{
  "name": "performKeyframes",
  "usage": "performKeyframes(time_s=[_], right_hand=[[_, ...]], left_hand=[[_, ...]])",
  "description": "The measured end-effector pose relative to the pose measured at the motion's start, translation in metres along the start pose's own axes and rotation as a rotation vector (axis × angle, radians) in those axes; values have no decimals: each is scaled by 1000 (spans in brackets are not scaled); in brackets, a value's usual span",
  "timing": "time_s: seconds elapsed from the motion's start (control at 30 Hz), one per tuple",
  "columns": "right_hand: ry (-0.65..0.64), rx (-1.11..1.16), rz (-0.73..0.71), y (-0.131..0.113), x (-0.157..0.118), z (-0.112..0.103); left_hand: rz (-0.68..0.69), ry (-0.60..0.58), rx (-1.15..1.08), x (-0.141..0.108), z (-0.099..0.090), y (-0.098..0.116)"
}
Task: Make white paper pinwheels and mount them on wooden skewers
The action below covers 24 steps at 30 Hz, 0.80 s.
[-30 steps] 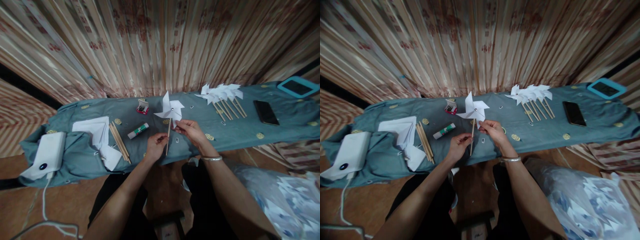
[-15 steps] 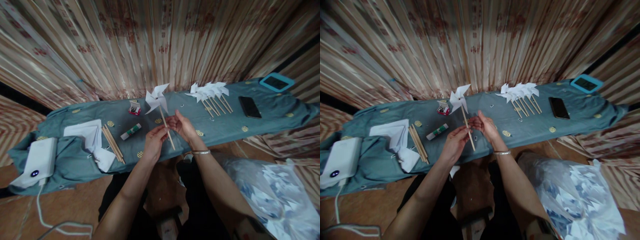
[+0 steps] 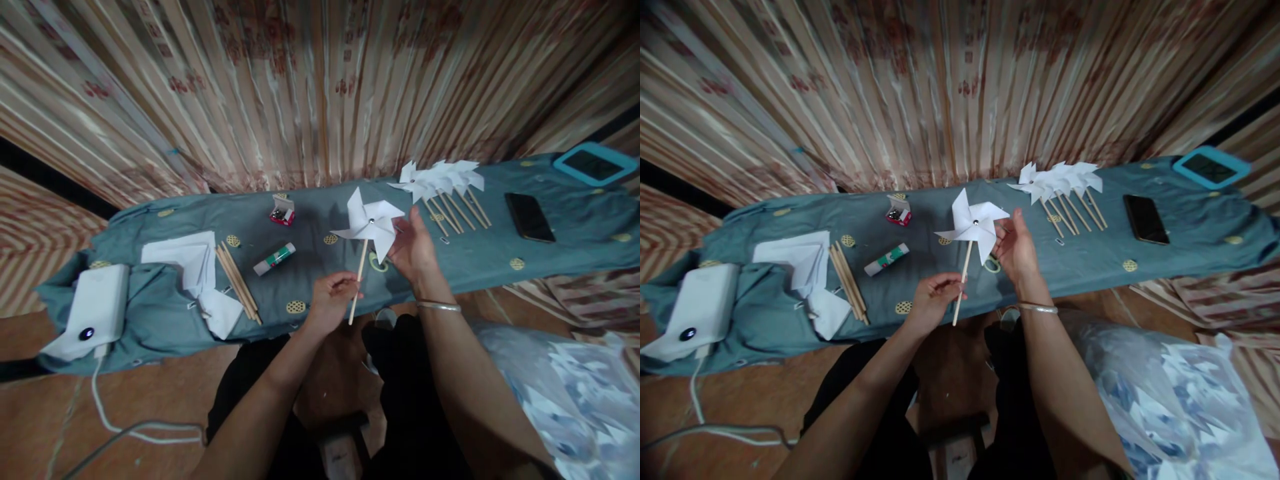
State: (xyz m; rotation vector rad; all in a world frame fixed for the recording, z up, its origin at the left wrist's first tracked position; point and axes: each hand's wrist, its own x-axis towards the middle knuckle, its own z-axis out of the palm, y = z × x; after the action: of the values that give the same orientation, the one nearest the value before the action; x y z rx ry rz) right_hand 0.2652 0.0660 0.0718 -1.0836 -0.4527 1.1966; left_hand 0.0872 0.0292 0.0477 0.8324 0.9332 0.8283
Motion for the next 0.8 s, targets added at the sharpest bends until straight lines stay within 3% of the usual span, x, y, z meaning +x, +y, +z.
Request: performKeyframes(time_s=[0.33, 0.8], right_hand=[[92, 43, -160, 5, 12, -7], [127, -61, -183, -4, 7, -18]], left_hand=[[33, 53, 111, -1, -14, -1], [143, 80, 243, 13, -27, -8]])
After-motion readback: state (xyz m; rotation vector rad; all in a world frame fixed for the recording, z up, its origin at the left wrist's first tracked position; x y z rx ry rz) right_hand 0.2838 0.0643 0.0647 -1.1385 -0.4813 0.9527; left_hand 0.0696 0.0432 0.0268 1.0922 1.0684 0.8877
